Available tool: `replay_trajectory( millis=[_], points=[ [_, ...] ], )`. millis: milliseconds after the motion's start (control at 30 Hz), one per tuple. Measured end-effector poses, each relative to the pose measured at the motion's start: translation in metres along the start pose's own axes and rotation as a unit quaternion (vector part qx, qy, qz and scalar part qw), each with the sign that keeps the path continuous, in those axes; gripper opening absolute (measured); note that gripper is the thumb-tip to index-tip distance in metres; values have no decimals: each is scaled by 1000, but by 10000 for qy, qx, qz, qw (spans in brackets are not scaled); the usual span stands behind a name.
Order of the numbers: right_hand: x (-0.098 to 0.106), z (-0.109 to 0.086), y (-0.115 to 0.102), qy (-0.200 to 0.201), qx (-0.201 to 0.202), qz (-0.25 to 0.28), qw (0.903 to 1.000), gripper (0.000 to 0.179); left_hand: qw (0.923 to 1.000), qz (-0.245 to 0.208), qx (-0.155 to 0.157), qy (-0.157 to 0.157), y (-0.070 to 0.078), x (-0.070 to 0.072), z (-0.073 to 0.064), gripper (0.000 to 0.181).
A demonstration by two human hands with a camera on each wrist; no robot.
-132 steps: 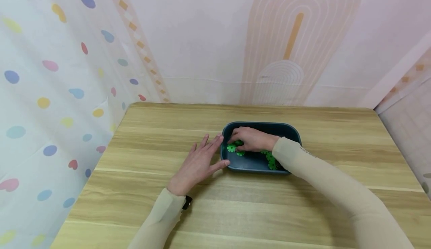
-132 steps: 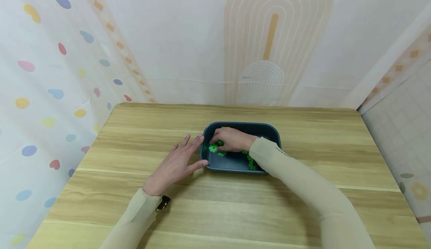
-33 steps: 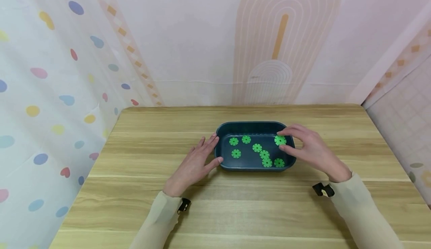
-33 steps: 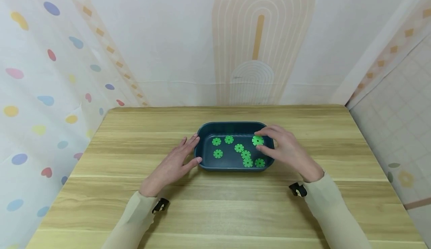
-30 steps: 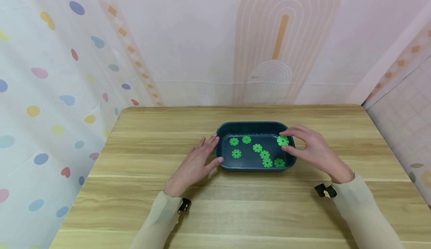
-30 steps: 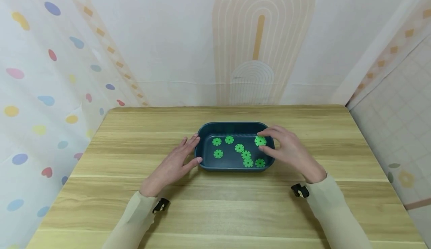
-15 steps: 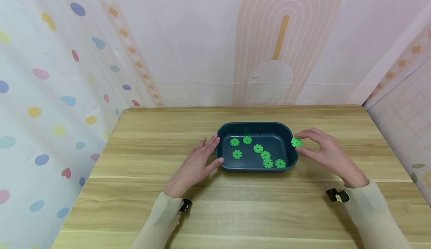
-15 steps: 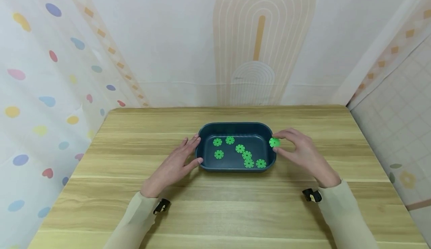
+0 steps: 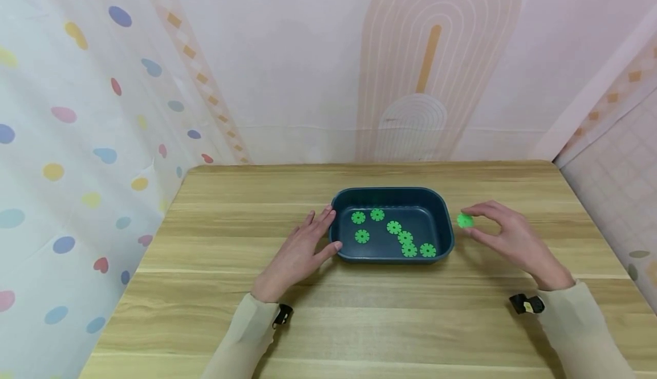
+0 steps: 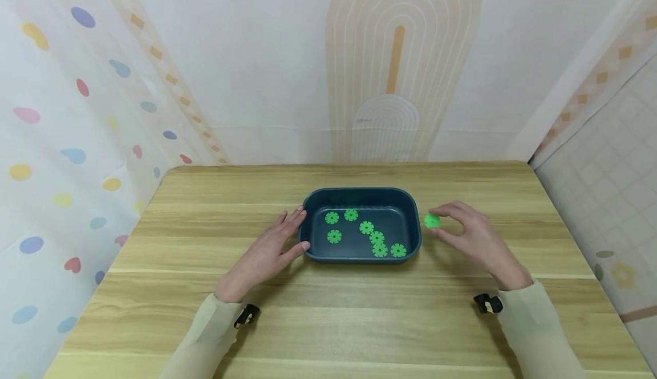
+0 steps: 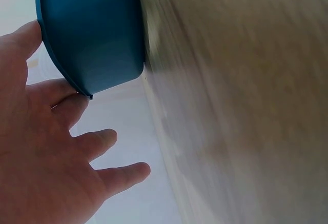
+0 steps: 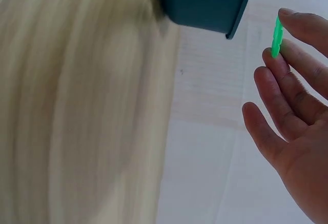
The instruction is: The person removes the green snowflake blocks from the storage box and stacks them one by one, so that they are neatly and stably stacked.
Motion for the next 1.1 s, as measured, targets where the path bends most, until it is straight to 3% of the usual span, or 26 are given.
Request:
replay_trajectory(
  millis=[467,867,1100],
  points=[
    [-12,-8,19,-526,-86,-245,9983,31,10000,-36,40,-4,1,1,-1,74],
    [-27,-7,38,-1397,-638,113,9881,33,10000,-32,-2,-11,2,0,-1,73],
    [-32,-2,41,-1562,-574,207,9858,31,10000,-1,10,33,0,0,-1,74]
  ],
)
Point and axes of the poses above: each hand's wrist, its own z-axis towards the middle knuckle, its own x-axis out of the back of the hand, y = z × x, the point moved 8 cm from there along z, towards the middle knuckle, and after that the axes turned 11 degrees about -z, right-handed, at the moved point
